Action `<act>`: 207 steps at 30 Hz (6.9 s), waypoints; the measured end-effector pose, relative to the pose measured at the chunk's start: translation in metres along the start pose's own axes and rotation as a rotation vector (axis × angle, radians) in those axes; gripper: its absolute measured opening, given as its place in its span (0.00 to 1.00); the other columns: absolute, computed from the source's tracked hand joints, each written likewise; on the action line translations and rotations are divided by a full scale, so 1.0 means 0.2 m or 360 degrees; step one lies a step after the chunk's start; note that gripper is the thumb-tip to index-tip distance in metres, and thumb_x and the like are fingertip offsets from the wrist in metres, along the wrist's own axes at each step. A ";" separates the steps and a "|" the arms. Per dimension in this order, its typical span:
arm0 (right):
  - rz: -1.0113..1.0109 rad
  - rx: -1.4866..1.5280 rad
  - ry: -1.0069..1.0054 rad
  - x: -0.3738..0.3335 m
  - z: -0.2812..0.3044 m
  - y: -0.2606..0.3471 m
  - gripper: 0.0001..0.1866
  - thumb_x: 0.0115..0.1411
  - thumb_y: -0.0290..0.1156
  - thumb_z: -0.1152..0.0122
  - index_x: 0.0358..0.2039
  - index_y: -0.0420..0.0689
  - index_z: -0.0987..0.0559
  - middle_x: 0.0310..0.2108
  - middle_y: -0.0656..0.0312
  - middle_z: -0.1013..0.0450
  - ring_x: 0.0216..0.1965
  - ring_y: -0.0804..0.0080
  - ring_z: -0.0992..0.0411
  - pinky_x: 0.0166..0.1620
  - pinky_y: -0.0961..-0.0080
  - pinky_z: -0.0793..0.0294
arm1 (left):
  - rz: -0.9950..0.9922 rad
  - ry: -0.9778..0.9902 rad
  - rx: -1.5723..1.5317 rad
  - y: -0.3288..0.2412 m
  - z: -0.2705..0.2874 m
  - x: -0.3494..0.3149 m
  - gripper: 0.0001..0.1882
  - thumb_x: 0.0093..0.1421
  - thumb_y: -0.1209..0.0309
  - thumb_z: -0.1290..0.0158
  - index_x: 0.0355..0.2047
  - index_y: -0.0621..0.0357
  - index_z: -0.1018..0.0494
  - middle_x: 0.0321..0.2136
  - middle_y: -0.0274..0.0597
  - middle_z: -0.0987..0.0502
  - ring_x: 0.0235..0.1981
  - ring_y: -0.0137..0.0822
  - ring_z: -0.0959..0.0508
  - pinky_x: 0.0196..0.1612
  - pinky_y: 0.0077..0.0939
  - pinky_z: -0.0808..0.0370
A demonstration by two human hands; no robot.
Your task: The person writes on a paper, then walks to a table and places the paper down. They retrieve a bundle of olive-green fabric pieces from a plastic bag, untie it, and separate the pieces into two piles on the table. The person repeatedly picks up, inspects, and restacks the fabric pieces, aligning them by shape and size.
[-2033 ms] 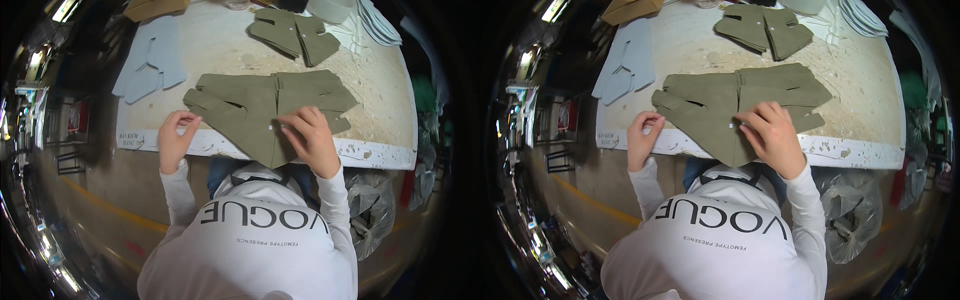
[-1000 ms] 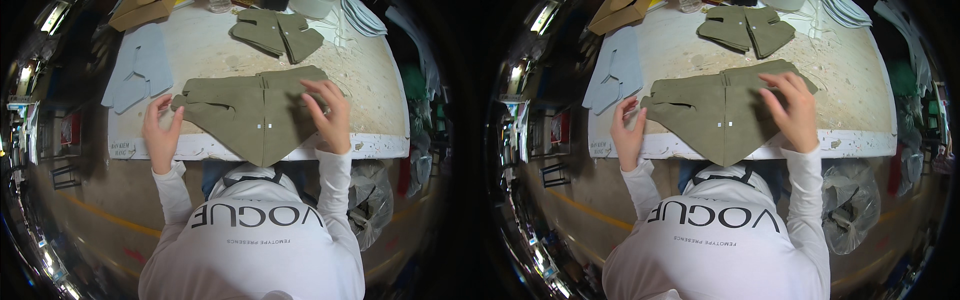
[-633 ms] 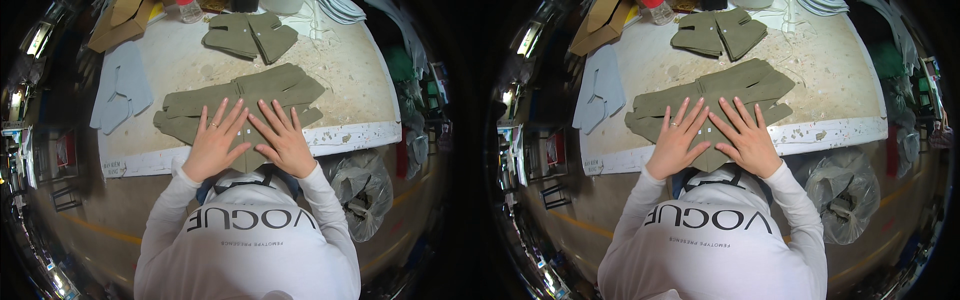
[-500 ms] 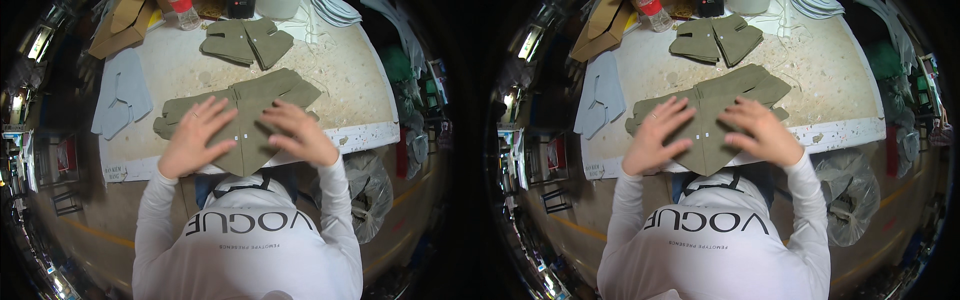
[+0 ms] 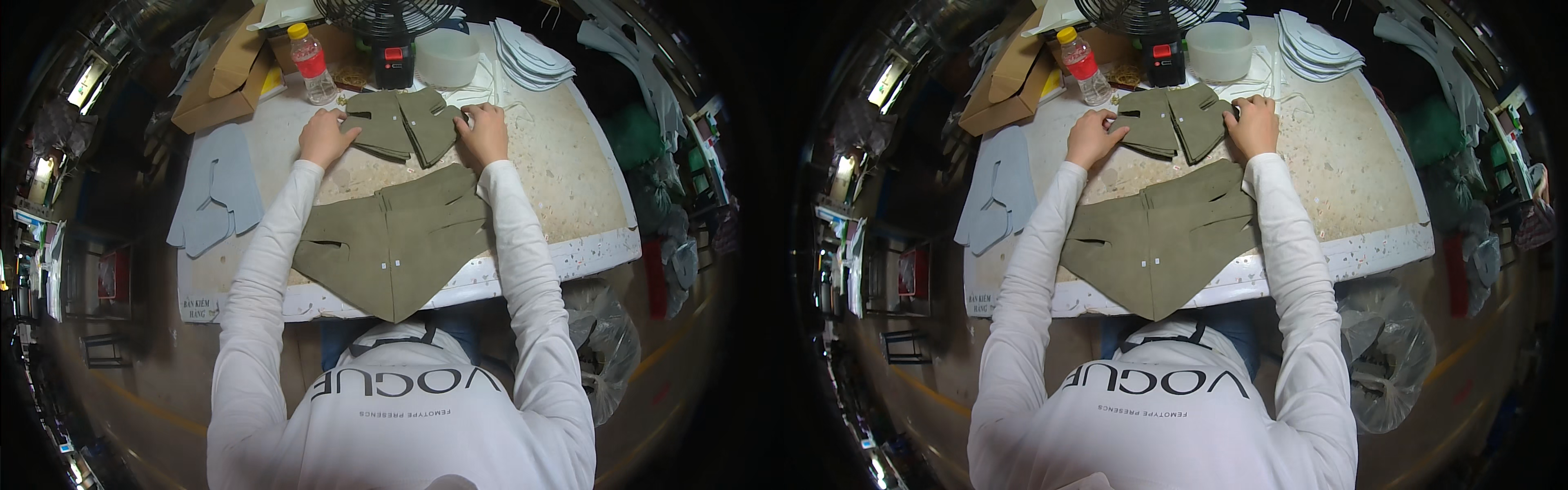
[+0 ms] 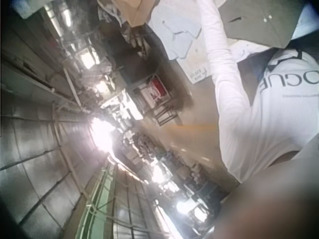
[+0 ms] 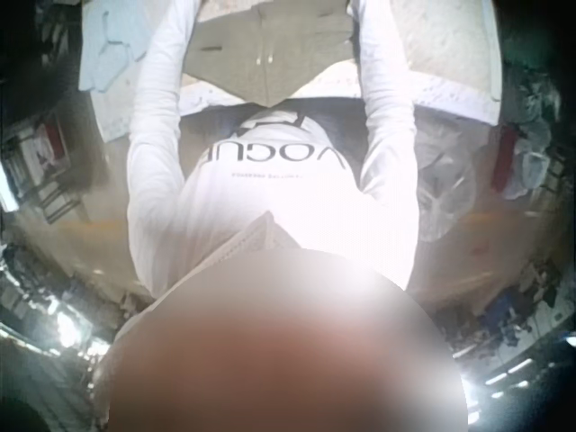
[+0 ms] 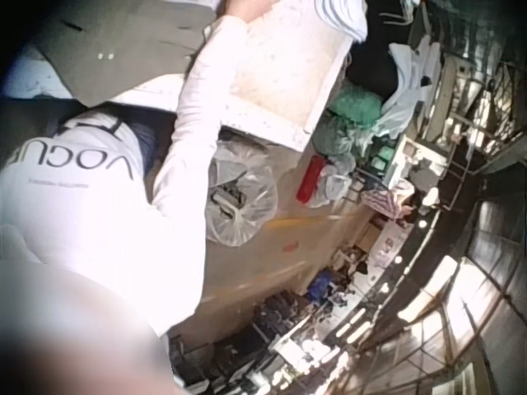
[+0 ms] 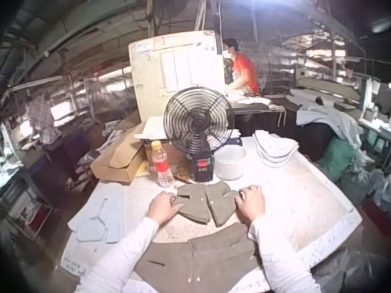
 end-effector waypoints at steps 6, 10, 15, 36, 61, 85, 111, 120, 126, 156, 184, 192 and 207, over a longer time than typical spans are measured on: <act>0.0100 0.0165 -0.0119 0.00 0.07 0.07 0.13 0.49 0.31 0.30 0.36 0.45 0.19 0.37 0.57 0.23 0.46 0.58 0.29 0.47 0.60 0.28 | -0.0063 -0.0102 -0.0134 0.00 0.01 0.03 0.18 0.50 0.58 0.34 0.35 0.56 0.20 0.32 0.44 0.19 0.35 0.39 0.19 0.42 0.33 0.24; -0.0070 0.0885 -0.0174 0.02 0.13 0.08 0.11 0.53 0.29 0.32 0.37 0.44 0.21 0.32 0.60 0.22 0.33 0.67 0.25 0.36 0.72 0.27 | -0.0062 0.0132 -0.0705 -0.02 -0.04 0.08 0.13 0.53 0.65 0.34 0.32 0.57 0.24 0.29 0.39 0.19 0.32 0.29 0.20 0.37 0.27 0.23; -0.0074 0.1762 -0.0304 -0.02 0.48 0.09 0.08 0.62 0.26 0.39 0.43 0.44 0.22 0.34 0.65 0.22 0.28 0.84 0.26 0.30 0.89 0.28 | 0.0269 0.0152 -0.1947 -0.02 0.13 0.00 0.05 0.63 0.70 0.44 0.38 0.55 0.27 0.34 0.38 0.21 0.34 0.30 0.20 0.44 0.27 0.19; -0.1094 0.1740 0.0641 -1.11 0.40 0.07 0.15 0.71 0.33 0.53 0.41 0.38 0.19 0.28 0.64 0.23 0.28 0.80 0.27 0.35 0.83 0.28 | -0.0010 0.1039 -0.1426 -0.49 0.14 -1.06 0.18 0.59 0.76 0.44 0.51 0.58 0.25 0.30 0.30 0.23 0.26 0.16 0.29 0.30 0.13 0.30; -0.0195 0.1144 0.0222 -0.87 0.96 0.11 0.08 0.60 0.19 0.45 0.38 0.38 0.20 0.35 0.61 0.25 0.38 0.72 0.28 0.45 0.79 0.31 | -0.0685 0.0253 -0.0633 -0.60 0.17 -0.76 0.30 0.58 0.65 0.40 0.59 0.54 0.37 0.57 0.46 0.30 0.60 0.45 0.32 0.59 0.46 0.35; 0.0132 0.1145 0.0708 -0.95 0.40 0.58 0.06 0.49 0.30 0.30 0.24 0.43 0.19 0.26 0.59 0.28 0.26 0.60 0.27 0.28 0.69 0.29 | -0.0898 0.0711 -0.0095 -0.63 -0.04 -0.96 0.71 0.30 0.44 0.31 0.71 0.54 0.56 0.72 0.39 0.57 0.72 0.54 0.58 0.63 0.77 0.61; -0.0713 0.1445 0.0567 -1.05 0.72 0.12 0.09 0.57 0.25 0.34 0.38 0.40 0.21 0.26 0.74 0.33 0.27 0.89 0.39 0.29 0.89 0.42 | -0.1077 0.0455 -0.0385 -0.77 0.16 -1.16 0.24 0.47 0.62 0.35 0.44 0.54 0.26 0.44 0.40 0.28 0.47 0.41 0.27 0.51 0.38 0.33; -0.0501 0.1871 0.0421 -0.67 0.78 0.33 0.10 0.64 0.23 0.48 0.41 0.37 0.19 0.35 0.65 0.23 0.30 0.88 0.33 0.31 0.88 0.34 | -0.0799 0.0428 -0.0982 -0.69 0.23 -1.22 0.08 0.51 0.71 0.37 0.31 0.57 0.20 0.31 0.39 0.21 0.32 0.34 0.22 0.40 0.29 0.26; -0.0197 0.2350 0.0186 -0.60 0.73 0.61 0.12 0.62 0.20 0.44 0.46 0.34 0.21 0.43 0.59 0.24 0.41 0.78 0.25 0.45 0.82 0.23 | 0.0327 0.0394 -0.2053 -0.28 0.22 -1.17 0.21 0.70 0.57 0.55 0.56 0.58 0.31 0.32 0.49 0.19 0.31 0.35 0.18 0.36 0.21 0.22; -0.0936 0.1810 -0.0039 -1.03 0.60 0.10 0.09 0.62 0.22 0.40 0.44 0.39 0.24 0.39 0.64 0.24 0.40 0.79 0.28 0.48 0.82 0.30 | 0.0745 0.0471 -0.2209 -0.24 0.11 -1.28 0.18 0.59 0.85 0.46 0.50 0.66 0.28 0.45 0.39 0.27 0.29 0.19 0.26 0.35 0.13 0.24; -0.0087 0.0723 0.0402 -1.05 0.40 0.68 0.06 0.52 0.27 0.34 0.28 0.45 0.24 0.29 0.60 0.30 0.26 0.57 0.28 0.26 0.66 0.30 | -0.0637 0.0624 -0.0124 -0.53 0.07 -1.17 0.70 0.28 0.49 0.30 0.70 0.56 0.54 0.71 0.40 0.54 0.72 0.48 0.55 0.63 0.75 0.58; 0.0000 0.0939 0.0478 -1.10 0.48 0.73 0.06 0.50 0.22 0.33 0.29 0.41 0.22 0.26 0.57 0.31 0.27 0.60 0.28 0.29 0.71 0.30 | -0.0583 0.0651 -0.0112 -0.53 0.07 -1.16 0.70 0.27 0.51 0.28 0.69 0.59 0.53 0.71 0.41 0.54 0.72 0.46 0.54 0.64 0.72 0.56; -0.0004 0.1006 0.0854 -1.24 0.51 0.50 0.06 0.52 0.26 0.33 0.29 0.43 0.22 0.29 0.61 0.27 0.27 0.67 0.26 0.30 0.75 0.29 | -0.0606 0.0702 -0.0661 -0.46 0.16 -1.12 0.60 0.34 0.56 0.28 0.67 0.56 0.45 0.69 0.46 0.45 0.70 0.45 0.47 0.69 0.58 0.56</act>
Point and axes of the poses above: each hand's wrist, its own x-axis towards the middle knuckle, its own z-axis out of the back of the hand, y = z × x, the point moved 9 cm from there along x, towards the middle knuckle
